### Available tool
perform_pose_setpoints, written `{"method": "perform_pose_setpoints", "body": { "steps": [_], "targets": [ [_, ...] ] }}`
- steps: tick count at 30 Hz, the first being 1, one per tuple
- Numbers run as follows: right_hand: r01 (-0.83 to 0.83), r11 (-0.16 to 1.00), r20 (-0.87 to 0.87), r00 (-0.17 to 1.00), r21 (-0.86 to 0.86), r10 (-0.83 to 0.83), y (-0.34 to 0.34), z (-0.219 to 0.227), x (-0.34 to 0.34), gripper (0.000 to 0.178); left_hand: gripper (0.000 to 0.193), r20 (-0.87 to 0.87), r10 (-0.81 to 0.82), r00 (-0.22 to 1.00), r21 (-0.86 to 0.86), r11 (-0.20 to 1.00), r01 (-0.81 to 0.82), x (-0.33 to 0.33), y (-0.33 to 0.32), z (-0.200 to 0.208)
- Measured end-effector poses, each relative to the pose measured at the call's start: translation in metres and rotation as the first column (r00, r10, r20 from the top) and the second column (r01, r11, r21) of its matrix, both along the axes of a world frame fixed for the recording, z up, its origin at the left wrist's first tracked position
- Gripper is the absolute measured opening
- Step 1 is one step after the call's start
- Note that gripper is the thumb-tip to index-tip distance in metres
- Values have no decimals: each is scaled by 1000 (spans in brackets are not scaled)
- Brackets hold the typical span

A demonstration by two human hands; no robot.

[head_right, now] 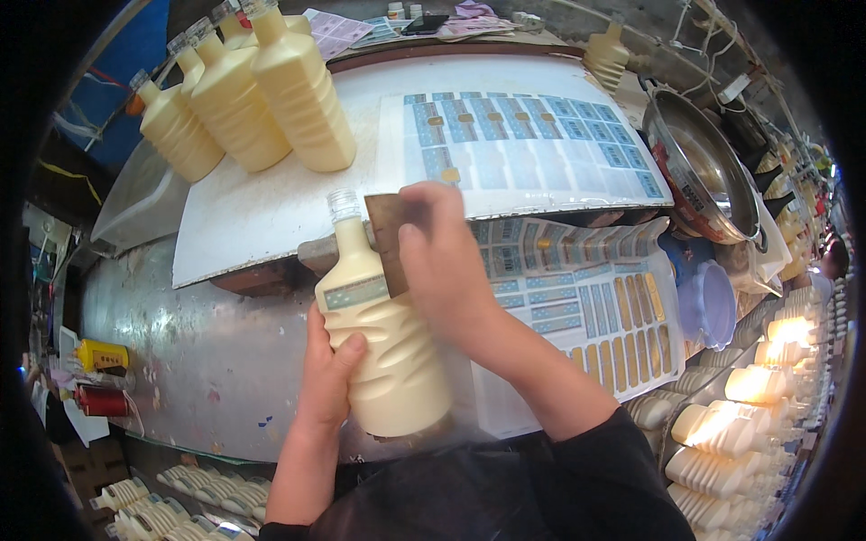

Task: The person applies labels to cream-colored plastic bottles. They peel each label from a sheet, place it on the bottle, and smooth it down with their fingers. Finished bottles are set aside on the table.

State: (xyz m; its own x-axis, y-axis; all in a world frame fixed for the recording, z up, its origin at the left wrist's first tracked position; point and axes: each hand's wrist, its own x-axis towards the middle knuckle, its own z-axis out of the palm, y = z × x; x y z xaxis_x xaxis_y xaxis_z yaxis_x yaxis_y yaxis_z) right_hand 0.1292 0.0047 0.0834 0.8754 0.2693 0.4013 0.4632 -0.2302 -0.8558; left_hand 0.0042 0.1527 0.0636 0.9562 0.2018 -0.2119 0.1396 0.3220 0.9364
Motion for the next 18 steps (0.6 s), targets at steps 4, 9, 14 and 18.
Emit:
{"method": "perform_pose_setpoints", "body": {
  "steps": [4, 9, 14, 18],
  "targets": [
    [72, 994, -83, 993, -80, -79, 4, 19, -1, 35, 86, -48, 33, 998, 252, 968, -20, 1, -3, 4],
    [-10, 968, 64, 998, -252, 27, 43, 40, -25, 31, 87, -68, 82, 994, 588, 808, -26, 3, -14, 13],
    [23, 874, 163, 984, -485, 65, 51, 49, -28, 31, 89, -32, 59, 998, 525, 851, -33, 1, -11, 9],
    [-5, 921, 116, 992, -389, 55, 45, 50, -26, 30, 90, 10, 104, 995, 530, 843, -93, 1, -13, 2]
  ]
}}
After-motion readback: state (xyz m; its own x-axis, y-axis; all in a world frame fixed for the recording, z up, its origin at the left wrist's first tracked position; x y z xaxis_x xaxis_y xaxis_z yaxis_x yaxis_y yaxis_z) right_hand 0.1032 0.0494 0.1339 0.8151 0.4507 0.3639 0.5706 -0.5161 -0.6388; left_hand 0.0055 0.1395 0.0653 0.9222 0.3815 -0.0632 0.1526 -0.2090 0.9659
